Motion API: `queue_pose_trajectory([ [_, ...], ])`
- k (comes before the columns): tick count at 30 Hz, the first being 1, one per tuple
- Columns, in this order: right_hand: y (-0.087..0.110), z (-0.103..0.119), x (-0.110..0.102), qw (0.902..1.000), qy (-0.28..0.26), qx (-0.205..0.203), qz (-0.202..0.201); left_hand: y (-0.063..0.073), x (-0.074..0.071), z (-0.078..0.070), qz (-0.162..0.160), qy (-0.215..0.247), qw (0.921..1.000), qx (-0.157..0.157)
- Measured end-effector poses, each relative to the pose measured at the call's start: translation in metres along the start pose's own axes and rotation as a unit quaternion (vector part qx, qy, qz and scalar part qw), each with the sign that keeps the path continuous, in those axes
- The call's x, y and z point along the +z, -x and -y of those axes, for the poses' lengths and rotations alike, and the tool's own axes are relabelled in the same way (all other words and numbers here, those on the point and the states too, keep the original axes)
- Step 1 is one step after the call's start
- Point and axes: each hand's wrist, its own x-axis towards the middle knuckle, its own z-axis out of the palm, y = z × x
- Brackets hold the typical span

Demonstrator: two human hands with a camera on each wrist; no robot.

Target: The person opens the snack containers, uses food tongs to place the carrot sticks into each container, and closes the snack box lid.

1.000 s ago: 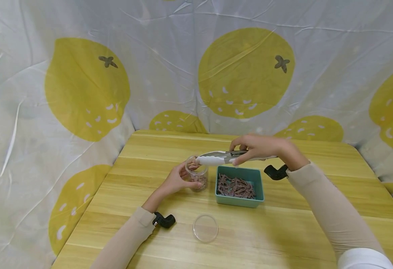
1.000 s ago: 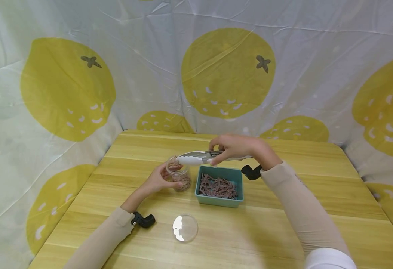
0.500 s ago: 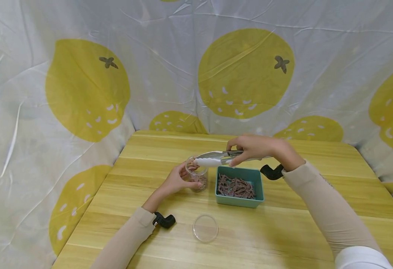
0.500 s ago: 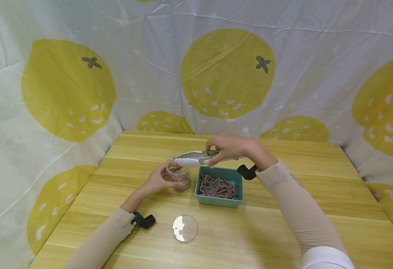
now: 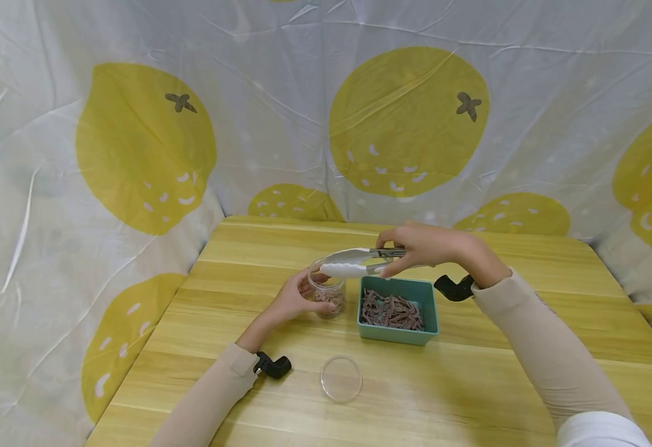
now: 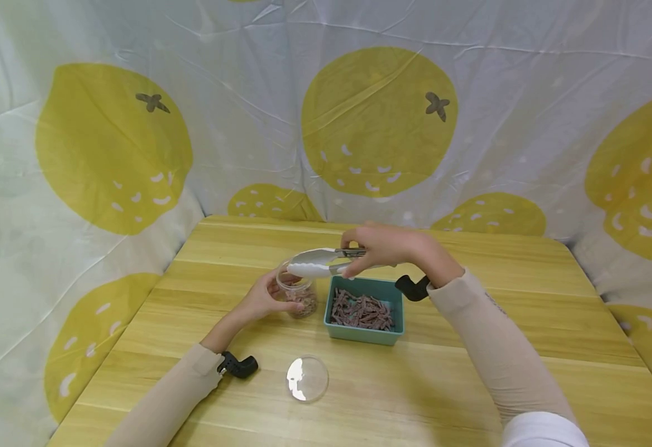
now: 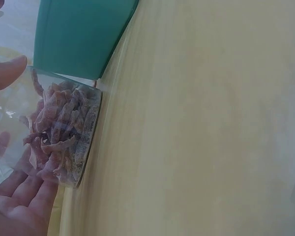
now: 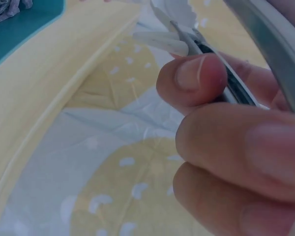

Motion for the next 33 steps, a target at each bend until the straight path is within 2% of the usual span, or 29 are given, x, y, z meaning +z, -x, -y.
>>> queue_pose_trajectory([
  [10,0.028,-0.014,0.002,0.9989,-0.036,0.010,-0.030,0.001,0.000,-0.002,0.001,-0.012,0.9999,-0.003],
  [16,0.045,-0.025,0.008,0.9982,-0.031,0.032,-0.042,0.001,0.000,-0.002,0.003,-0.007,1.0000,-0.002],
  [23,0.058,-0.039,0.020,0.9979,-0.039,0.042,-0.031,0.001,0.000,-0.002,-0.001,-0.014,0.9999,-0.009],
  [33,0.068,-0.048,0.034,0.9987,-0.041,0.030,-0.006,0.000,0.000,-0.001,0.000,-0.016,0.9998,-0.007],
])
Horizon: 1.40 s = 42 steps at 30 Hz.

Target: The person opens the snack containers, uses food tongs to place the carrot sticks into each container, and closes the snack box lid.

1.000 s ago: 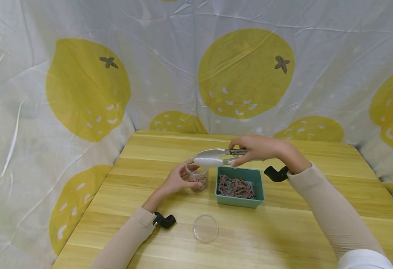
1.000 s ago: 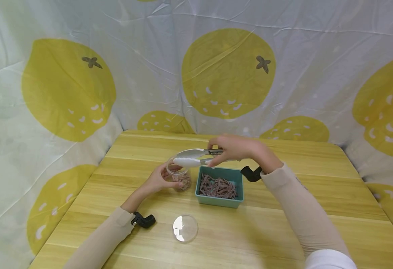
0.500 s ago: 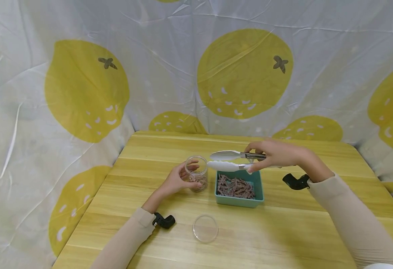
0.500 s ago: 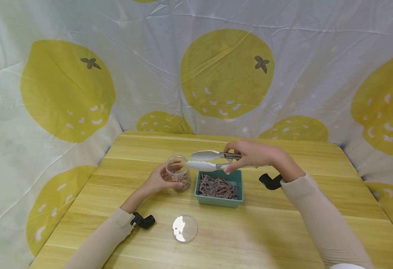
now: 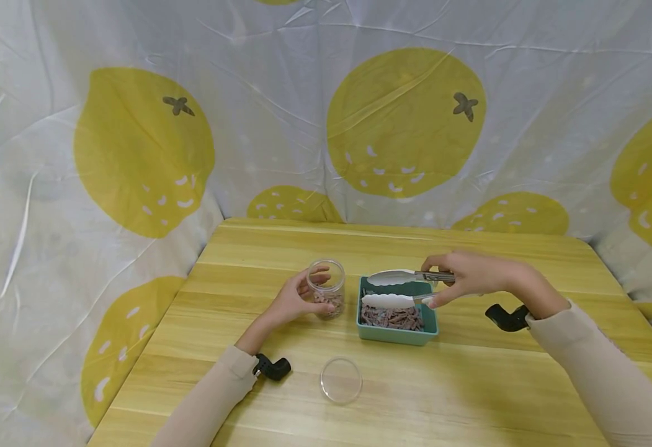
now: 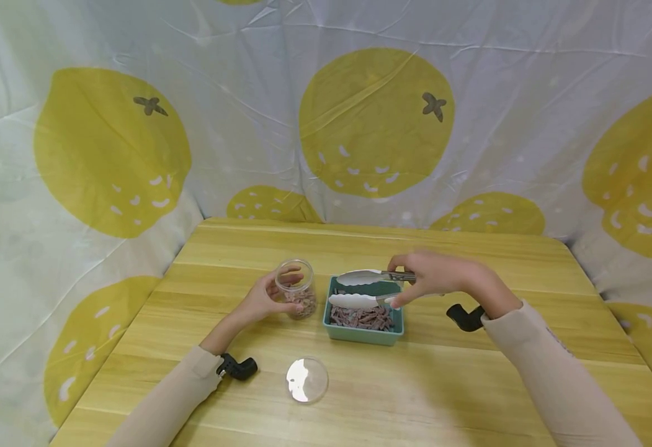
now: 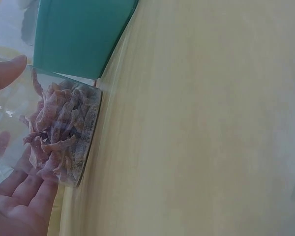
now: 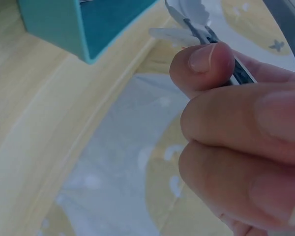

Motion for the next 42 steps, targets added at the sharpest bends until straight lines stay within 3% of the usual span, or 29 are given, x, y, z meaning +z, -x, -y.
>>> queue_pose_trajectory([
  [9,-0.001,-0.004,0.015,0.9997,0.024,-0.001,0.008,-0.001,0.000,-0.004,0.010,0.018,0.9998,0.006],
  [23,-0.007,-0.001,0.027,0.9972,0.065,0.035,0.008,-0.003,0.001,0.000,0.009,0.003,0.9999,0.010],
  [42,-0.021,0.013,0.037,0.9840,0.167,0.054,0.034,-0.002,0.002,-0.001,0.005,0.012,0.9999,0.004],
])
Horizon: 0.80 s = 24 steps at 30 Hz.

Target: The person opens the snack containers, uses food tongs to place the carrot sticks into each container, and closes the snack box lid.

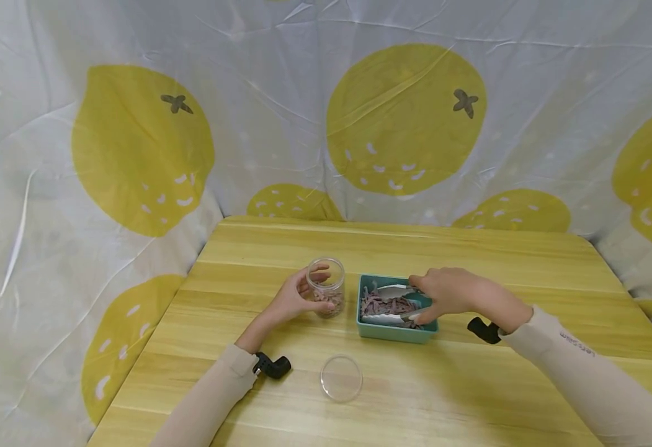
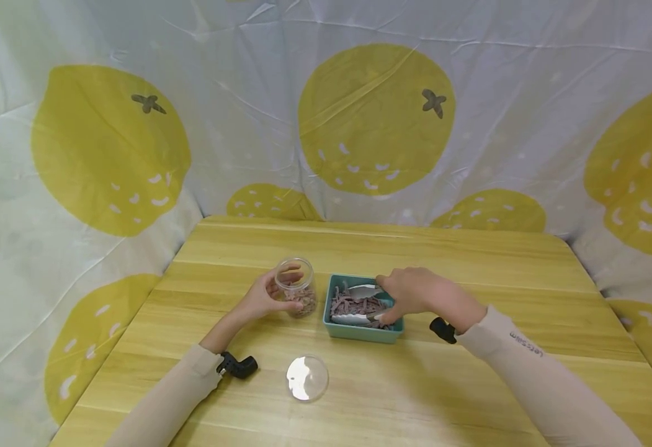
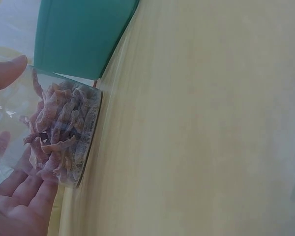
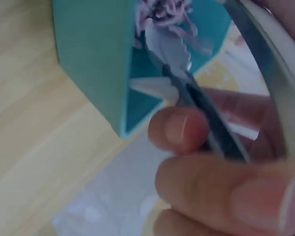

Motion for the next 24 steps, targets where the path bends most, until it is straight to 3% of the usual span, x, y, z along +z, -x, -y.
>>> queue_pose_trajectory([
  [6,0.0010,-0.0017,0.0063,0.9999,-0.010,0.007,0.008,0.0033,0.0010,0.0017,-0.001,-0.016,0.9999,-0.007],
  [24,0.0044,-0.0051,0.0035,0.9996,-0.004,-0.011,-0.024,0.0014,-0.0014,-0.0004,-0.005,-0.025,0.9997,-0.001],
])
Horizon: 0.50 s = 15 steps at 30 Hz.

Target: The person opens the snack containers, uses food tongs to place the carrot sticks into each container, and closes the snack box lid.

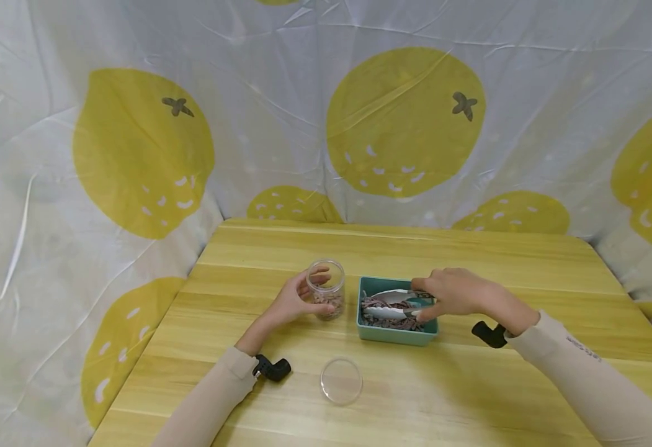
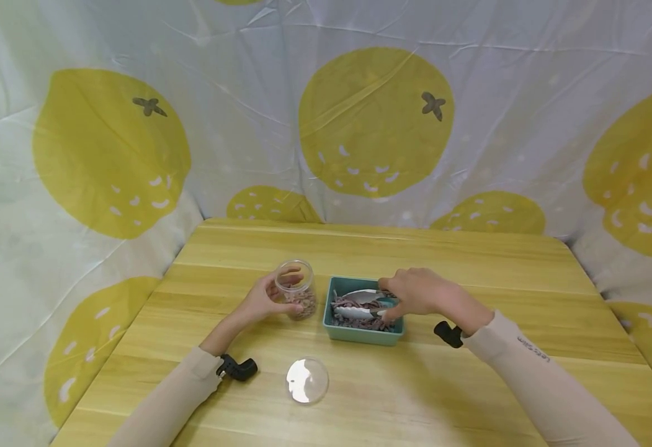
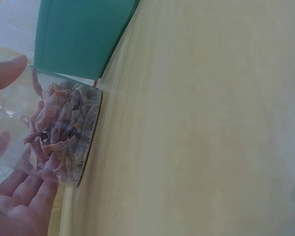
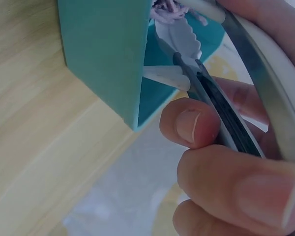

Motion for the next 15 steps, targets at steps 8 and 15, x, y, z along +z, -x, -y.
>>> queue_pose_trajectory([
  [8,0.0026,-0.0026,-0.0011,0.9996,0.001,-0.018,-0.020,0.0000,0.0003,0.0001,0.005,0.015,0.9999,0.000],
  [15,0.0041,-0.0048,-0.0037,0.9991,-0.006,-0.032,-0.026,-0.0010,0.0007,0.0016,0.006,0.025,0.9997,0.005],
])
